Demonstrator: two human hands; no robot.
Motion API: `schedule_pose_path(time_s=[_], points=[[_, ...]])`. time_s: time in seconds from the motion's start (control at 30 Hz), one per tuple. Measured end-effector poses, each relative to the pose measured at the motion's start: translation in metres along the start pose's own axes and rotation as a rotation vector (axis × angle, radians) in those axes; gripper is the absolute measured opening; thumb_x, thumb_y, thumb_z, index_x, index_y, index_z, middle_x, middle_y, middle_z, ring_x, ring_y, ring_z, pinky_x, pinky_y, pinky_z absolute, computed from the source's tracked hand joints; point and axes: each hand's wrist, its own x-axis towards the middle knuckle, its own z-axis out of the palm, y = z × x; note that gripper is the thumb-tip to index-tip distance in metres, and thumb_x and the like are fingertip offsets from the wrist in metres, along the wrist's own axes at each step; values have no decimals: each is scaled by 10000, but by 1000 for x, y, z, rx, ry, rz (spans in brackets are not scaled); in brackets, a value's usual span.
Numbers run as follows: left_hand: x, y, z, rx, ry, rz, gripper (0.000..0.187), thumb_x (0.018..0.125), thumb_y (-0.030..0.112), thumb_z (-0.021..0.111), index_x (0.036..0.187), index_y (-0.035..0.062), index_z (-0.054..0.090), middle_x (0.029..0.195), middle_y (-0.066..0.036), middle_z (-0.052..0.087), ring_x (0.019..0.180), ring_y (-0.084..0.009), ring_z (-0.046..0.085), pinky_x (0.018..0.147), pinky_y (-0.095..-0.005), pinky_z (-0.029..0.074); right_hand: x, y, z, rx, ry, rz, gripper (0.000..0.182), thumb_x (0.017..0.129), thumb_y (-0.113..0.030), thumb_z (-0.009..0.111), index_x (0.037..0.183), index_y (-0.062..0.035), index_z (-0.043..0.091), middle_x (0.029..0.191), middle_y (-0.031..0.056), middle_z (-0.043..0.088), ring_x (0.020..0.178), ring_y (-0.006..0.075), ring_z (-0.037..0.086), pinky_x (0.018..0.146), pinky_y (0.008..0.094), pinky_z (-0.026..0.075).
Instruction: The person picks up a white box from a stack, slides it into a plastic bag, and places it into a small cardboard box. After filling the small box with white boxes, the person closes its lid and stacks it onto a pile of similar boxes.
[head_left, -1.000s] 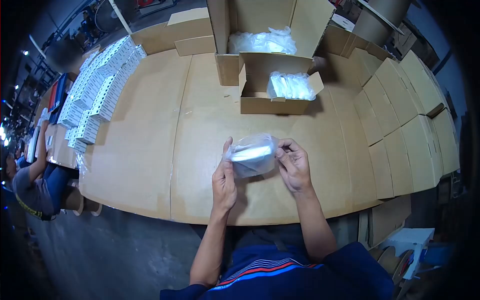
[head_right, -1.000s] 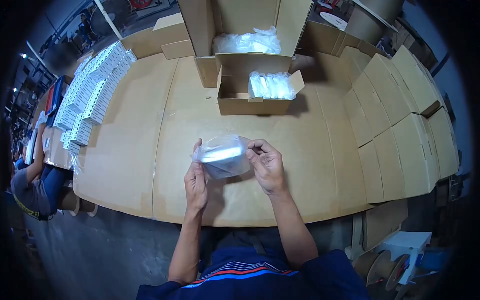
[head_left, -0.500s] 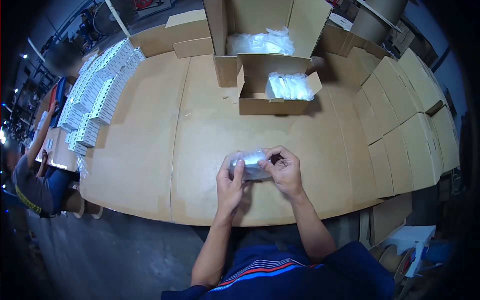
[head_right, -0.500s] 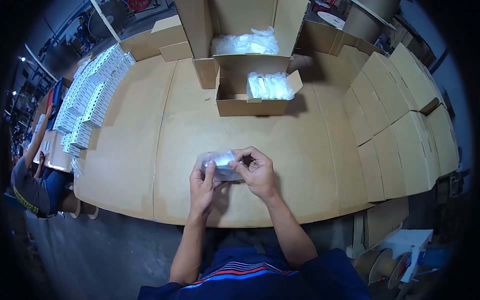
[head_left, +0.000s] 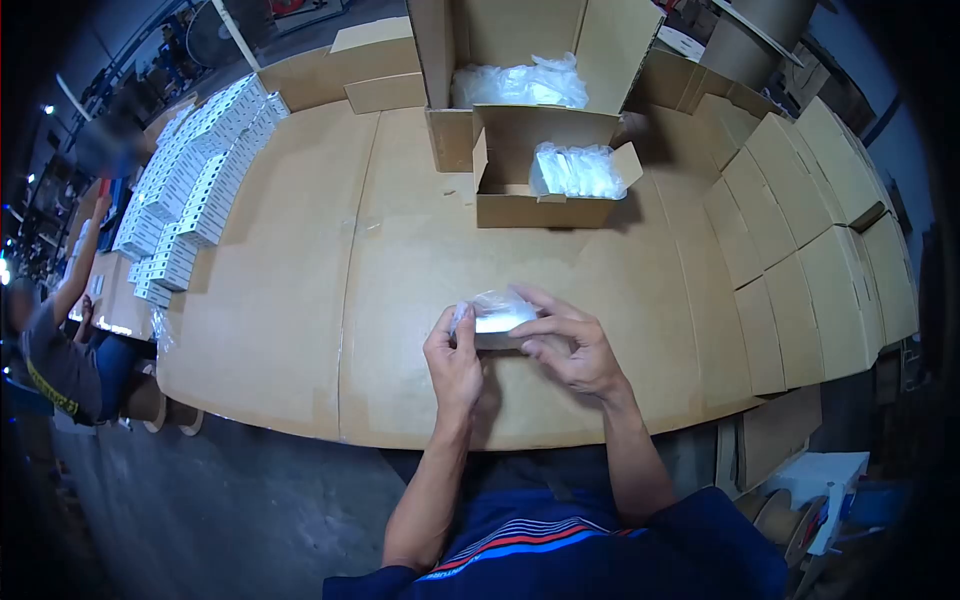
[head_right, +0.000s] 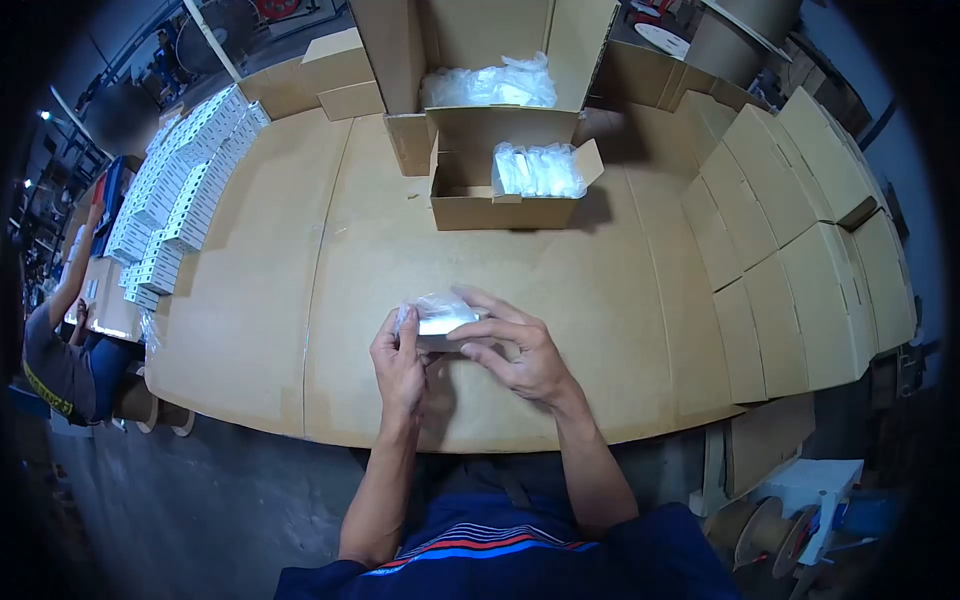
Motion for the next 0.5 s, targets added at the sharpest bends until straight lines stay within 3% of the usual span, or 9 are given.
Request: schedule_pose_path(time_s=[0.03, 0.07, 0.23, 0.3, 0.43, 0.47, 0.5], points=[[-1, 2, 2, -35, -3, -18, 376, 1109, 343, 487, 1117, 9, 658, 974, -70, 684, 854, -151, 703, 735, -323, 630, 2, -6, -3, -77, -85, 27, 303, 872, 20, 734, 1155, -87, 752, 1336, 190, 668, 1217, 292, 657, 1017, 372, 531], [-3, 5, 4, -68, -4, -35, 397, 1112, 357, 472, 1119, 7, 660, 972, -74, 685, 855, -159, 708, 742, -329, 631, 7, -14, -2, -154, -83, 86, 316, 806, 20, 790, 1117, -31, 765, 1247, 159, 725, 1177, 259, 682, 1034, 368, 508], [-3, 12, -1, -84, -60, -16, 454, 1128, 391, 382, 1335, 38, 578, 1058, -117, 670, 951, -194, 707, 797, -362, 637, 11, -21, -5, -86, -62, 231, 357, 829, 22, 766, 1183, -9, 733, 1132, 154, 763, 1023, 253, 738, 939, 338, 562], [-8, 30, 0, -78, -84, -14, 405, 1119, 315, 429, 1413, 49, 509, 1116, -120, 649, 997, -196, 688, 827, -365, 633, 9, -18, -6, -83, -60, 229, 365, 835, 19, 767, 1195, -28, 729, 1123, 145, 762, 948, 266, 750, 906, 338, 576], [-9, 37, -12, 190, -333, 197, 467, 1055, 119, 571, 1489, 46, 418, 1206, -121, 607, 1062, -194, 651, 884, -364, 623, 8, -8, -9, -122, -16, 149, 336, 817, 4, 778, 1150, -22, 737, 1186, 139, 744, 1106, 279, 700, 995, 368, 536], [-9, 40, -13, 149, -403, 135, 467, 985, -1, 644, 1424, 31, 487, 1251, -106, 585, 1116, -186, 621, 903, -351, 620, 10, -6, -11, -143, -19, 84, 337, 810, 0, 783, 1143, -27, 739, 1196, 132, 740, 1152, 286, 679, 1023, 379, 520], [-7, 39, -16, 173, -425, 130, 426, 987, 1, 642, 1392, 21, 511, 1259, -105, 582, 1116, -186, 622, 907, -348, 620, 11, -5, -13, -165, -21, 21, 339, 802, -5, 787, 1137, -33, 740, 1206, 125, 735, 1198, 293, 657, 1050, 390, 505]])
